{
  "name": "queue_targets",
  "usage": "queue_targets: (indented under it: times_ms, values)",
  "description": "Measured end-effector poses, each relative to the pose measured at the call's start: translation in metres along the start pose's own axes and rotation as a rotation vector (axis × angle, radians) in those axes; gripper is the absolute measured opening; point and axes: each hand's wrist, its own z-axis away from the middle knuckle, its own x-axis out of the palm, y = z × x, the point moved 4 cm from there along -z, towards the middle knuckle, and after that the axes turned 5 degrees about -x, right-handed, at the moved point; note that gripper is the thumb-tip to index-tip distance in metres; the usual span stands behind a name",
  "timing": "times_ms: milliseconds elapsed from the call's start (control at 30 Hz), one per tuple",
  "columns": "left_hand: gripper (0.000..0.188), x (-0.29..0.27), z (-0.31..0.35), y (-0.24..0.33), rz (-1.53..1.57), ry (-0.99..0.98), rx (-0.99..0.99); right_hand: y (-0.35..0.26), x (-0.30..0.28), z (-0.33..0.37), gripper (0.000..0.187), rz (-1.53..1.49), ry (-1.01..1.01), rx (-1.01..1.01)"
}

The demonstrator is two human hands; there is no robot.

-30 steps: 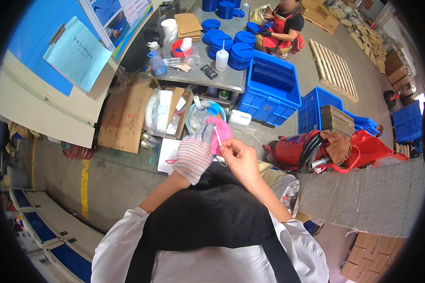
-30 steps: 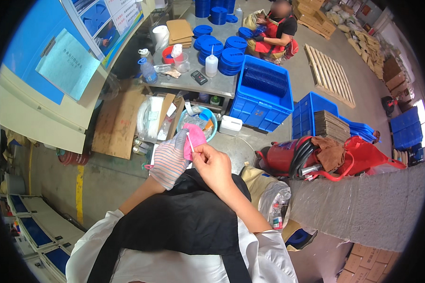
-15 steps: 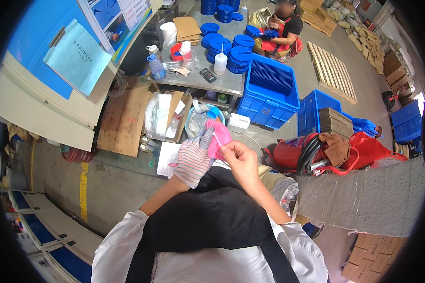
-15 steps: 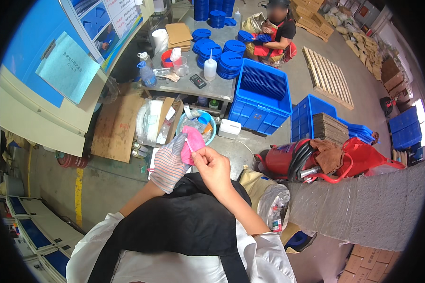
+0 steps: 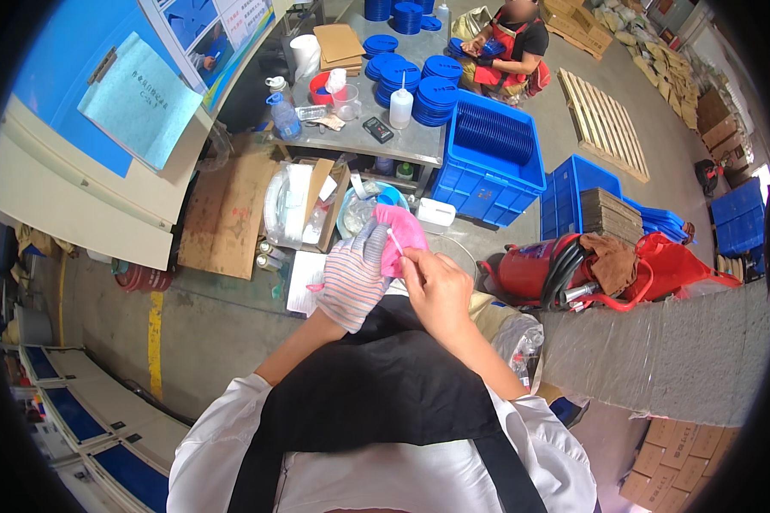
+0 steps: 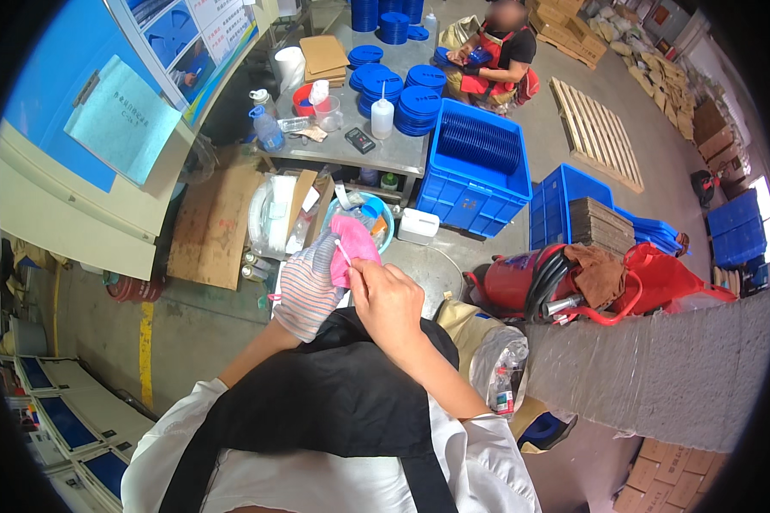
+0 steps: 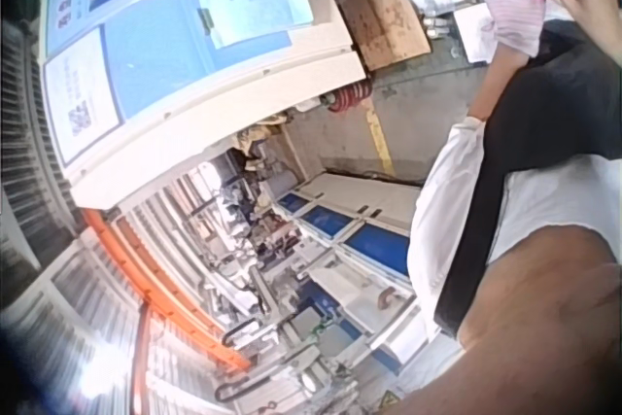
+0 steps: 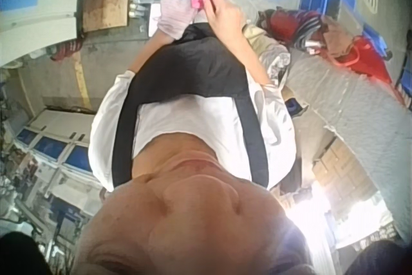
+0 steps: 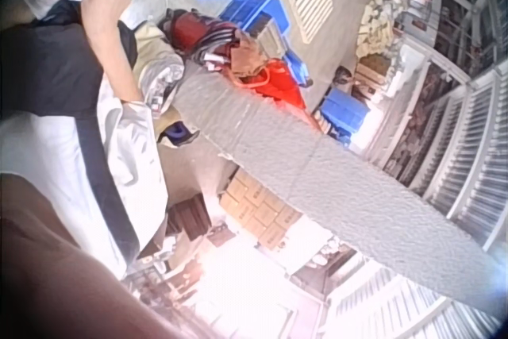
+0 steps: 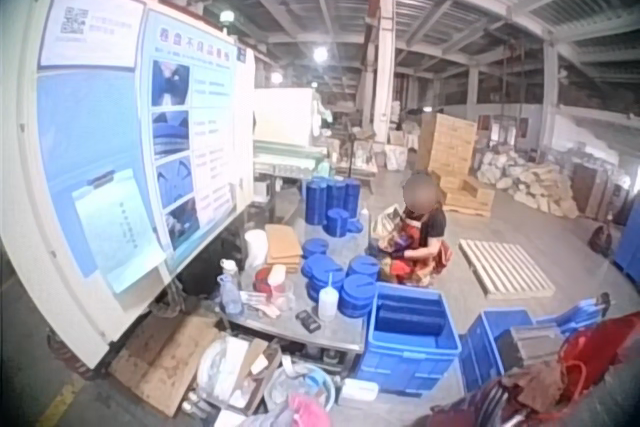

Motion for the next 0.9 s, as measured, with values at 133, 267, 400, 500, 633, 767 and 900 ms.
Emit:
queue_targets:
  times_ms: [133, 267, 400, 500, 633, 767, 900]
  values:
    - [0.07, 0.007, 0.005, -0.005, -0.017, -0.144, -0.032, 0.0, -0.001, 0.001, 0.009, 0.031, 0.016, -0.009]
    - [0.068, 0.003, 0.004, -0.002, 0.006, -0.103, 0.007, -0.002, -0.002, 0.003, 0.009, 0.08, 0.043, -0.077]
    - [0.063, 0.0, 0.004, -0.001, -0.001, -0.061, 0.056, -0.007, -0.004, 0.001, 0.009, 0.101, 0.06, -0.122]
    - [0.059, -0.002, 0.003, 0.005, -0.033, -0.005, 0.116, -0.009, -0.003, 0.001, 0.01, 0.146, 0.038, -0.124]
    - [0.057, -0.005, 0.0, 0.012, -0.109, -0.049, 0.128, -0.005, 0.001, 0.003, 0.013, 0.212, 0.03, -0.103]
    - [0.057, 0.001, 0.001, 0.007, -0.108, -0.092, 0.1, -0.003, 0.002, 0.002, 0.016, 0.195, 0.009, -0.108]
    - [0.056, 0.006, 0.008, 0.004, -0.115, -0.167, 0.069, 0.006, -0.006, -0.008, 0.024, 0.166, 0.032, -0.14]
